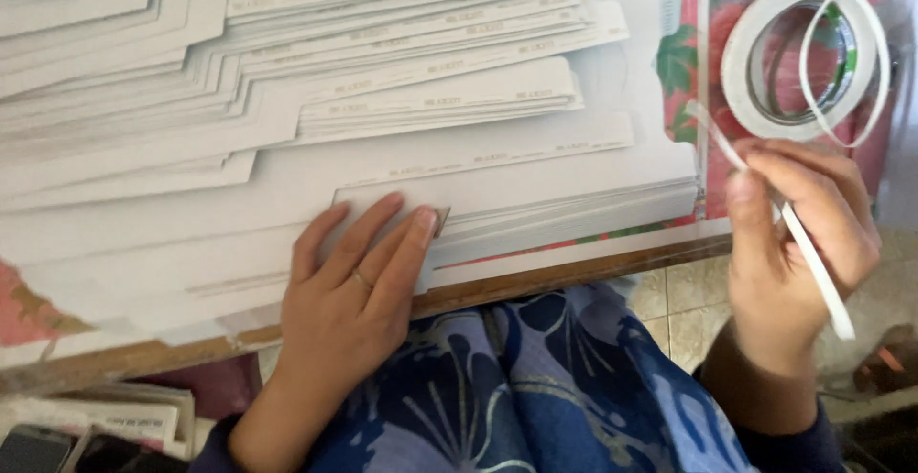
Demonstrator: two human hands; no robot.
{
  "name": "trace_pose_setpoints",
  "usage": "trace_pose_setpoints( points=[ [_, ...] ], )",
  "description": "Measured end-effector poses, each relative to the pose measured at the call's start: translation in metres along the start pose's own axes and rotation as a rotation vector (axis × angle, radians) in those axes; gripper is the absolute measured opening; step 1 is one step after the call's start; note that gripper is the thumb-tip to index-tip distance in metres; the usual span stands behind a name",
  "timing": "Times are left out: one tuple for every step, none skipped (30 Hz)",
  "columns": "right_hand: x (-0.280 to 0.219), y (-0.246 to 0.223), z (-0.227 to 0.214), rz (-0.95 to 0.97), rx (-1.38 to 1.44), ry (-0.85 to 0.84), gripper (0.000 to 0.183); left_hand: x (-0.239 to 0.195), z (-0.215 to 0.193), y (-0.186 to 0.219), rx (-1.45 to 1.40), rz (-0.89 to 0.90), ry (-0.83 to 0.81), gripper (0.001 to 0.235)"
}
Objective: The person repeatedly applies a strip of white tape to the edge of a stack of white paper sheets on a table. They smooth the tape with their fingers, then move to the next sheet and repeat the process. The camera remains in a fixed overhead position throughout.
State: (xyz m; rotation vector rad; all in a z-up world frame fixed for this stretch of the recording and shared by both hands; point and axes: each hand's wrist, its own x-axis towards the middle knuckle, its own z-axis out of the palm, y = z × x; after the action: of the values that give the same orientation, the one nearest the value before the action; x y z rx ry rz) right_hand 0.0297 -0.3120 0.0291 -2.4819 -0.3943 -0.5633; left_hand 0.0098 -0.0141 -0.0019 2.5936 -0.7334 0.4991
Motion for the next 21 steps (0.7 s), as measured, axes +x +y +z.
trace_pose_setpoints(
  points=[
    [-0.002,-0.001,0.000,0.036,0.023,-0.045,0.023,-0.001,-0.001,0.000,-0.037,0.005,-0.003,0.028],
    [-0.004,-0.003,0.001,0.071,0.046,-0.092,0.025,-0.003,-0.002,0.000,-0.074,0.010,-0.006,0.029],
    [0.003,-0.014,0.008,0.058,0.061,-0.093,0.025,-0.005,-0.003,0.000,-0.058,0.000,-0.003,0.029],
    [0.010,-0.025,0.015,0.057,0.121,-0.126,0.023,-0.006,-0.003,0.000,-0.094,-0.016,0.042,0.025],
    [0.014,-0.036,0.019,0.066,0.168,-0.158,0.021,-0.007,-0.002,0.001,-0.142,-0.024,0.086,0.022],
    [0.013,-0.028,0.021,0.061,0.170,-0.158,0.021,-0.007,-0.003,0.002,-0.138,-0.025,0.089,0.022],
    [0.010,-0.020,0.022,0.053,0.150,-0.075,0.023,-0.007,-0.004,0.002,-0.124,-0.023,0.095,0.021],
    [0.008,-0.012,0.024,0.043,0.129,0.007,0.024,-0.006,-0.004,0.003,-0.110,-0.021,0.102,0.021],
    [0.009,-0.008,0.022,0.044,0.125,0.014,0.024,-0.006,-0.005,0.002,-0.111,-0.014,0.104,0.021],
    [0.010,-0.003,0.021,0.105,0.150,0.057,0.021,-0.006,-0.005,0.002,-0.113,-0.018,0.097,0.021],
    [0.010,0.002,0.019,0.171,0.174,0.103,0.021,-0.006,-0.005,0.002,-0.118,-0.018,0.087,0.022],
    [0.010,0.004,0.020,0.176,0.167,0.113,0.021,-0.006,-0.006,0.001,-0.123,-0.006,0.087,0.022],
    [0.010,0.007,0.020,0.140,0.128,0.088,0.017,-0.005,-0.006,0.001,-0.128,-0.014,0.082,0.023],
    [0.010,0.010,0.020,0.104,0.090,0.062,0.014,-0.004,-0.005,0.002,-0.133,-0.021,0.078,0.025],
    [0.011,0.013,0.020,0.107,0.084,0.073,0.014,-0.003,-0.005,0.003,-0.135,-0.009,0.080,0.025],
    [0.012,0.016,0.021,0.071,0.125,0.056,0.015,-0.001,-0.005,0.004,-0.116,-0.008,0.093,0.023],
    [0.013,0.019,0.022,0.032,0.170,0.038,0.019,0.001,-0.005,0.006,-0.093,-0.009,0.105,0.020],
    [0.014,0.017,0.020,0.033,0.167,0.047,0.019,0.004,-0.002,0.008,-0.093,0.000,0.107,0.020],
    [0.017,0.016,0.018,0.073,0.212,0.008,0.019,0.006,0.002,0.012,-0.118,-0.020,0.122,0.026],
    [0.019,0.015,0.017,0.112,0.257,-0.032,0.019,0.008,0.006,0.015,-0.144,-0.039,0.137,0.031],
    [0.021,0.017,0.018,0.108,0.259,-0.034,0.019,0.022,0.008,0.023,-0.141,-0.042,0.139,0.031]
  ],
)
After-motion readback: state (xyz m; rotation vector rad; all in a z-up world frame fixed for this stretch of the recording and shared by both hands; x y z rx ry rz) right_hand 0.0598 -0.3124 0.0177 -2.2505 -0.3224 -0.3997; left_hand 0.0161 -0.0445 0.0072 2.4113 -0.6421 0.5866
